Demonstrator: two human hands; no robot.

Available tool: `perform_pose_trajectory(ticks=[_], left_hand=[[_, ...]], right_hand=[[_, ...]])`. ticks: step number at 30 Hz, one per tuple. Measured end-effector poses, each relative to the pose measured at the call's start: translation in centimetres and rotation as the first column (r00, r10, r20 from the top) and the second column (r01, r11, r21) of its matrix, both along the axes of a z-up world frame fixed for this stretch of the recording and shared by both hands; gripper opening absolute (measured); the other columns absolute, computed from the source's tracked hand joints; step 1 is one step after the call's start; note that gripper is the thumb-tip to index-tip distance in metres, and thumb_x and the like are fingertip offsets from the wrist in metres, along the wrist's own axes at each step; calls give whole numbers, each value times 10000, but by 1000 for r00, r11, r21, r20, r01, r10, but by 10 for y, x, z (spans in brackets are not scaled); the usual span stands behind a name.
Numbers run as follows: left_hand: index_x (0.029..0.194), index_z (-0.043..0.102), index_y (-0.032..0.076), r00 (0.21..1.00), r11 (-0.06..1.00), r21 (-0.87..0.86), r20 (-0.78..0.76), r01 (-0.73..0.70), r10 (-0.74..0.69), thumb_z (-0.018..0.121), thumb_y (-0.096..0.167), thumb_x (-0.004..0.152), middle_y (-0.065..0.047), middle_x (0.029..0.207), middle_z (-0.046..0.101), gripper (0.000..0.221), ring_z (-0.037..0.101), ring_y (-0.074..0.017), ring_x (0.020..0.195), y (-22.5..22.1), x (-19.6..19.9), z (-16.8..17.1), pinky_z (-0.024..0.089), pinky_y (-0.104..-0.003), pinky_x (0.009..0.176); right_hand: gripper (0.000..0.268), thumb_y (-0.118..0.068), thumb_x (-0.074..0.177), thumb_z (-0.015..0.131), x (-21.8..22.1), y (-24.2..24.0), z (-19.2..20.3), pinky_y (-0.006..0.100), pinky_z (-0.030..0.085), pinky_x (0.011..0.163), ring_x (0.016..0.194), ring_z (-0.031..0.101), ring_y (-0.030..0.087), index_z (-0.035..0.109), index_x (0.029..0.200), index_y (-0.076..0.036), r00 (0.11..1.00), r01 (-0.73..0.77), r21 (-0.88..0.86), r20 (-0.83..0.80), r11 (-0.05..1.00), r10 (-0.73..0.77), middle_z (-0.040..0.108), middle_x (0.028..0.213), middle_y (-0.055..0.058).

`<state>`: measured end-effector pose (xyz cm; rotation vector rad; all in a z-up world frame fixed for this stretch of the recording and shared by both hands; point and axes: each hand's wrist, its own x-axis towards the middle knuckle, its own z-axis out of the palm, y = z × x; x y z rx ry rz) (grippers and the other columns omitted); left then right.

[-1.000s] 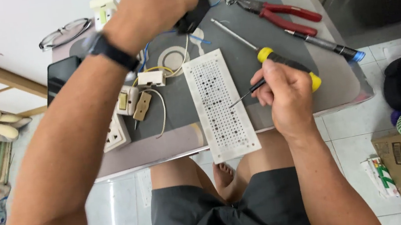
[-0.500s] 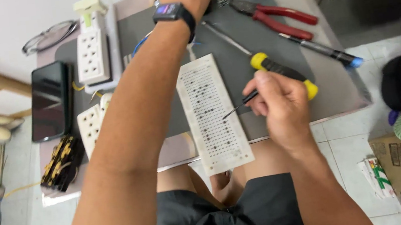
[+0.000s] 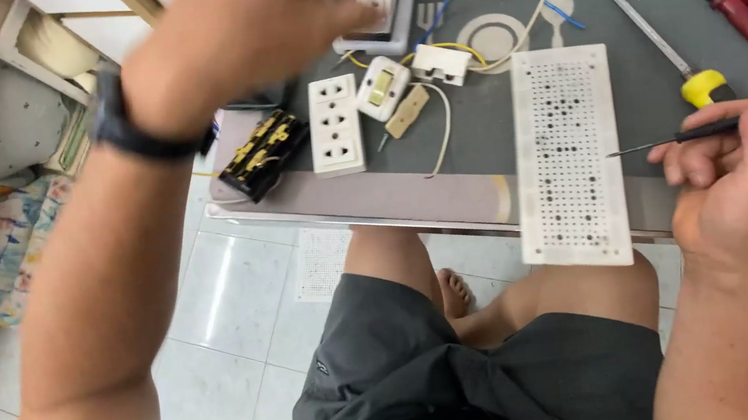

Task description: Wiring an electrical socket and mounting it to a base plate using a screwdriver.

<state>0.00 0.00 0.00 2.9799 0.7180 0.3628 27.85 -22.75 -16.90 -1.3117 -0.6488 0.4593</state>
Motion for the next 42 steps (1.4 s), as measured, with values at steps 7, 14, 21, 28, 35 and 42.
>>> perform_pose_trajectory(ticks=[7, 14, 21, 28, 35, 42], left_hand=[[1242, 627, 8, 960, 966, -86, 159, 245, -230, 758, 120, 790, -185, 1191, 655, 483, 624, -369, 1020, -11, -29, -59, 468, -455, 822], [1353, 497, 90, 986, 984, -122, -95, 128, -140, 616, 25, 676, -144, 1090, 585, 690, 593, -409, 940, 11, 5, -91, 472, -525, 672], [1369, 513, 55, 993, 989, -146, -117, 8, -25, 626, 20, 740, -132, 1054, 632, 641, 605, -322, 928, 1, 0, -62, 528, -474, 780], [1317, 532, 4, 958, 971, 27, 160, 236, -237, 713, 48, 712, -200, 1173, 612, 633, 624, -398, 952, 15, -17, -58, 484, -466, 778], [1297, 516, -44, 952, 969, -3, 189, 246, -241, 746, 17, 679, -232, 1249, 583, 663, 594, -386, 1074, 12, -18, -53, 464, -438, 870], [1331, 527, 1, 953, 956, -93, -94, 278, -286, 766, 30, 659, -152, 1325, 583, 714, 580, -380, 1119, -2, -17, -64, 478, -483, 859]], right_hand=[[469, -472, 1101, 473, 5, 1, -9, 314, 556, 697, 520, 411, 152, 557, 926, -45, 998, -7, -3, 65, 1000, 7, 290, 529, 20], [454, -436, 1093, 483, 9, 2, -11, 336, 517, 653, 506, 390, 172, 566, 907, -31, 998, 11, 37, 55, 999, -13, 305, 532, 41], [450, -429, 1065, 487, 5, 4, -5, 329, 533, 657, 491, 374, 167, 561, 862, -34, 999, 24, 19, 23, 1000, -24, 295, 507, 42], [455, -447, 1096, 453, 3, 1, -3, 343, 546, 693, 527, 391, 168, 568, 923, -42, 997, 12, -20, 75, 1000, -11, 310, 541, 38], [444, -431, 1053, 493, -2, 3, 7, 313, 542, 655, 481, 365, 148, 567, 867, -35, 1000, 18, 6, -21, 1000, -18, 296, 503, 23], [437, -417, 1062, 476, -5, 1, 11, 328, 552, 665, 496, 389, 148, 569, 875, -33, 999, 16, -26, 29, 1000, -15, 324, 523, 17]])
